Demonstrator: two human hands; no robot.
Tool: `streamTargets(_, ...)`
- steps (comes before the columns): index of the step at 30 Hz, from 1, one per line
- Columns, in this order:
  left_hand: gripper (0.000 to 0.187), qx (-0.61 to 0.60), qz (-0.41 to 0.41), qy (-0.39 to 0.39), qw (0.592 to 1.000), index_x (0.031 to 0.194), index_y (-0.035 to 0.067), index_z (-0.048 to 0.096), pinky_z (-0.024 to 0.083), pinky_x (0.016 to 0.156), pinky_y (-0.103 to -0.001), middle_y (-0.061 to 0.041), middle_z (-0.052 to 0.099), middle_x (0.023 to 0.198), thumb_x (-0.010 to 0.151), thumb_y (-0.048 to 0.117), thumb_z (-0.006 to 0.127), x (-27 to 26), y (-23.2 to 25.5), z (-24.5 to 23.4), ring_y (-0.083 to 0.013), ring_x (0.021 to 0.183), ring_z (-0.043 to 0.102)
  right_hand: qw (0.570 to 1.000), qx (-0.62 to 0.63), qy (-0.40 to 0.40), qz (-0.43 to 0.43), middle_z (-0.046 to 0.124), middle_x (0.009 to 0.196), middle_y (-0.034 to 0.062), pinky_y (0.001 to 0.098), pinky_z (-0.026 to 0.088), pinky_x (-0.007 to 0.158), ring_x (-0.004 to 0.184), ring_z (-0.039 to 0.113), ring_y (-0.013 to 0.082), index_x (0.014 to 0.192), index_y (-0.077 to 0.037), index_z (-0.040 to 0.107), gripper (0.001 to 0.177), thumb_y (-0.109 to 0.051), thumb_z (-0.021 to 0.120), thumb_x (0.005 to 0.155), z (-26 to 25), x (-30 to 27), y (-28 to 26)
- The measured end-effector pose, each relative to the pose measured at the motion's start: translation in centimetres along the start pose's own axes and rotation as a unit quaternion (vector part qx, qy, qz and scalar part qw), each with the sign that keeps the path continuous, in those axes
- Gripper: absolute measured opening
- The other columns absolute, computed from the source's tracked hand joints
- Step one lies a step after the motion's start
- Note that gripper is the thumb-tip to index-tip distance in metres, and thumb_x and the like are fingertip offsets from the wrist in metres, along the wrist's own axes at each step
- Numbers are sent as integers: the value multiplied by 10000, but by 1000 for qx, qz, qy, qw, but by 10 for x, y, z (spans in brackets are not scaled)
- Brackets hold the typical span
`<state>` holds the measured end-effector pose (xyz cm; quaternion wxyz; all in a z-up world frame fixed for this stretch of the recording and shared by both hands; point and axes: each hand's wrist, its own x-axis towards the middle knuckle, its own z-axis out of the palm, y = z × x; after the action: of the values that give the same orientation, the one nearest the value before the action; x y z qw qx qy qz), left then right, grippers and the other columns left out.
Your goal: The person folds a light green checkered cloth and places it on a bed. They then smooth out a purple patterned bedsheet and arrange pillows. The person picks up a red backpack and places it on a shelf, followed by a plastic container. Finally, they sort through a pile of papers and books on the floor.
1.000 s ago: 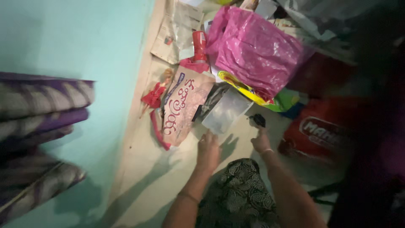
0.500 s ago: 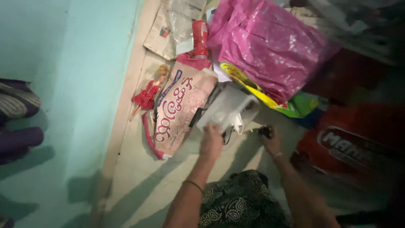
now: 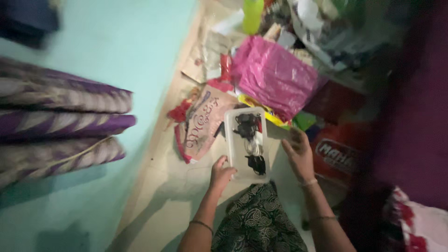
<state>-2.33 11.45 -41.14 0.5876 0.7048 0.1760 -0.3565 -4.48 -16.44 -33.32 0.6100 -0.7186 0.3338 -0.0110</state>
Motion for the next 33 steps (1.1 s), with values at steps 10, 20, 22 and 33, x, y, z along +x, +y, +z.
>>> streamTargets(10,357,-93,113,38,989,1029,89,707,509,596,-241,-53,725,825,705,-35,622,-187,160,10,-116,683,647,969,-80,-228,-50,620,1324,91,377,599,936,1166,665,229,1285,-20,652,565,-318,807,830,-61,-128,-196)
streamTargets(20,229,-116,87,122,982,963,76,688,522,491,-291,-64,706,879,741,47,738,-352,189,-44,-149,712,679,918,-173,-351,-58,749,835,133,307,531,549,644,662,180,1104,24,759,339,-172,787,828,-32,-184,-251)
streamTargets(22,237,-125,92,133,979,953,58,669,576,523,-315,-25,694,978,745,72,782,-388,182,-65,-136,777,700,907,-140,-390,-76,759,816,102,311,569,528,634,696,174,1082,23,738,321,-129,765,800,-10,-204,-262)
streamTargets(33,349,-148,151,405,890,1122,90,712,565,654,-323,-34,706,1090,851,292,796,-528,29,-224,-168,844,671,781,-130,-555,-253,701,815,99,305,563,578,701,672,138,951,67,723,202,-65,787,813,122,-292,-289)
